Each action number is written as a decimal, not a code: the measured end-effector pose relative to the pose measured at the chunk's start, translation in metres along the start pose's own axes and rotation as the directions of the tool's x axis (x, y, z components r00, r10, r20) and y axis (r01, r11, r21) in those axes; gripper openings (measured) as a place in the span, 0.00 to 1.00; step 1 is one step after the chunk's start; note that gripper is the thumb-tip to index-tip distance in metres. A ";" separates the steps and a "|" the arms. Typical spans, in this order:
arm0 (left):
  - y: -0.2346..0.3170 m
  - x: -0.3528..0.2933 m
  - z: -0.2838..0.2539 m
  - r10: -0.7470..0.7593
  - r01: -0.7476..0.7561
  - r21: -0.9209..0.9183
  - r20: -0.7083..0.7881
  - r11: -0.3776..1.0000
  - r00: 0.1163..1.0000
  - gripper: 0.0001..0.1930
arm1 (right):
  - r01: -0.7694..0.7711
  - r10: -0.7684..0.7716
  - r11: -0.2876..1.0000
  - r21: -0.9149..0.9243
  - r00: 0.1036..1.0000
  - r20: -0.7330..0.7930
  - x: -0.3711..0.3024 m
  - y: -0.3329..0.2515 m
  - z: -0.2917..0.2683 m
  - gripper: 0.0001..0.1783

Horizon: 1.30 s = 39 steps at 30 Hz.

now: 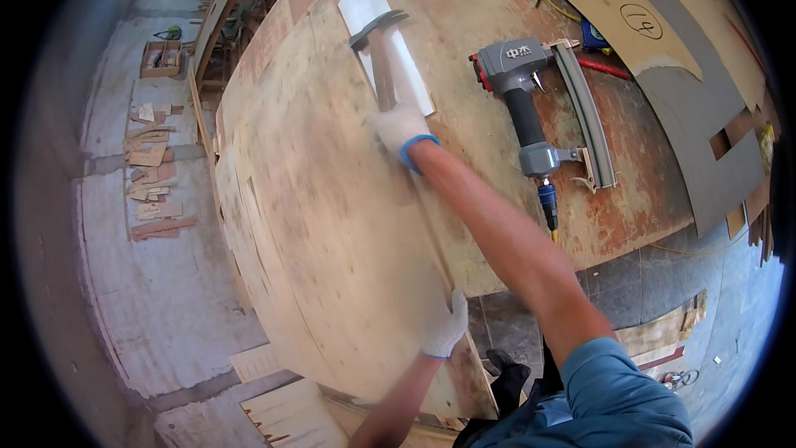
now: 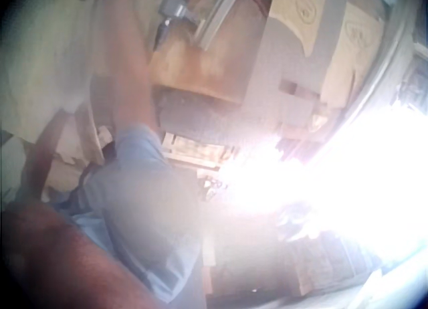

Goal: The person measures and marks a large plywood sheet with a tape measure and pencil, then uses a hammer to drive nails into the wood and a nail gun to fasten a thin wooden strip across the sheet. The person repeatedly repositions the strip and continues nailing it in place.

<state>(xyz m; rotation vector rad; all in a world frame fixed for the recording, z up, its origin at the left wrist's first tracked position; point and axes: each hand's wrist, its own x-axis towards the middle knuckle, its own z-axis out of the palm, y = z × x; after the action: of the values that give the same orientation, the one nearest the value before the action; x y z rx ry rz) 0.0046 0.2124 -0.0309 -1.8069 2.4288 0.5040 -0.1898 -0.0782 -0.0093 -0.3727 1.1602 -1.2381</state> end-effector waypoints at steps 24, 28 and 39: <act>0.009 0.001 -0.007 0.055 -0.047 0.081 -0.092 0.996 0.994 0.39 | 0.051 -0.055 0.993 -0.102 0.998 -0.037 0.037 0.005 0.016 0.19; 0.007 0.002 -0.007 0.046 -0.043 0.031 -0.118 0.999 0.992 0.39 | 0.015 -0.018 0.994 -0.106 0.999 -0.032 0.017 -0.007 0.003 0.22; -0.012 -0.009 0.014 -0.103 0.101 -0.108 -0.017 0.989 0.995 0.38 | 0.122 -0.133 0.984 -0.127 0.988 -0.079 0.043 -0.043 0.035 0.17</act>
<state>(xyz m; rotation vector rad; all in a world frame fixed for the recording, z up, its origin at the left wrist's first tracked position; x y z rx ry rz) 0.0165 0.2219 -0.0446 -1.9766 2.3502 0.6190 -0.1888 -0.1428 0.0182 -0.4948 1.3075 -1.3090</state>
